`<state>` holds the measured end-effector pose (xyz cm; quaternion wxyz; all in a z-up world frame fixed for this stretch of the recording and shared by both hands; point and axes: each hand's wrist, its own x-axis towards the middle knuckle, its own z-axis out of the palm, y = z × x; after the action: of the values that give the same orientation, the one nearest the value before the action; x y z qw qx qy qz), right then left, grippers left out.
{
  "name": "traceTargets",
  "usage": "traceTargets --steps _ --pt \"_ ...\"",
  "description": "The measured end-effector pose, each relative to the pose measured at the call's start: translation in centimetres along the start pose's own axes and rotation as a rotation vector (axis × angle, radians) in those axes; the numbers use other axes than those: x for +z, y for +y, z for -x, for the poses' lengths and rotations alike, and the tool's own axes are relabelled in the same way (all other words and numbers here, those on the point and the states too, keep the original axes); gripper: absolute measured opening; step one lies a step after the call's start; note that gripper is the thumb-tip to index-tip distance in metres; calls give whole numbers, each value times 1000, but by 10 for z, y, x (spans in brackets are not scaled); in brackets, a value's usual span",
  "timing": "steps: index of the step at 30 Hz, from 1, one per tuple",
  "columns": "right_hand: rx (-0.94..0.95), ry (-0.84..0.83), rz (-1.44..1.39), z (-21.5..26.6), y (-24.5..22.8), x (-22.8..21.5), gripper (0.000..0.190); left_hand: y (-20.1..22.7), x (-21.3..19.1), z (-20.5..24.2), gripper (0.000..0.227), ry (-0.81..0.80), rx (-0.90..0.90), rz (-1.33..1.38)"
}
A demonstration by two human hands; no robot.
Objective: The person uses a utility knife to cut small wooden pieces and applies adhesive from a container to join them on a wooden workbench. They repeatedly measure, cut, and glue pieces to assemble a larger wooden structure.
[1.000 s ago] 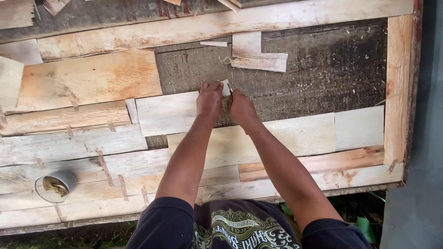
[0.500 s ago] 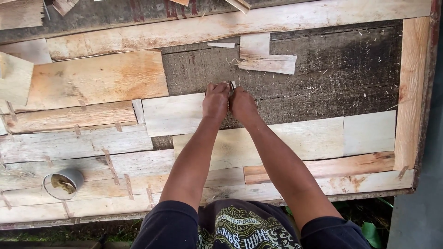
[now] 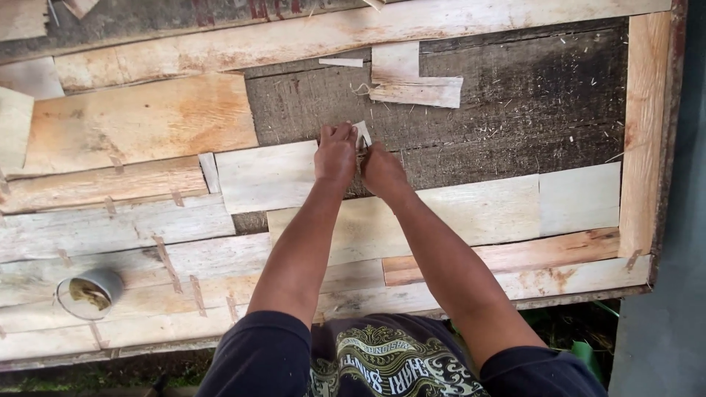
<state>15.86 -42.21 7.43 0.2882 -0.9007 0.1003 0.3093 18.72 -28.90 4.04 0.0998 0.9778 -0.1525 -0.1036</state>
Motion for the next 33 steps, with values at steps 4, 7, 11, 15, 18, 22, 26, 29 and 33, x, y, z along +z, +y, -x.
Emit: traceTargets --steps 4,7,11,15,18,22,26,29,33 --pt "-1 -35 -127 25 2 -12 35 4 -1 -6 51 -102 -27 -55" --pt "13 -70 -88 35 16 3 35 0 7 1 53 -107 -1 -100" --pt "53 -126 -44 37 9 -16 29 0 -10 -2 43 -55 25 -20" --pt "-70 37 -74 77 -45 -76 39 9 -35 6 45 19 44 -54" --pt "-75 92 -55 4 -7 -26 39 3 -26 5 40 63 89 42" --pt "16 53 -84 -20 -12 -15 39 -5 -5 0 33 128 89 76" --pt "29 46 -31 -27 -7 -7 32 -5 -2 1 34 187 109 43" --pt "6 63 -72 -23 -9 -11 31 -1 -14 4 34 192 99 54" --pt "7 66 -80 -23 -10 -9 31 0 -13 3 33 194 100 42"
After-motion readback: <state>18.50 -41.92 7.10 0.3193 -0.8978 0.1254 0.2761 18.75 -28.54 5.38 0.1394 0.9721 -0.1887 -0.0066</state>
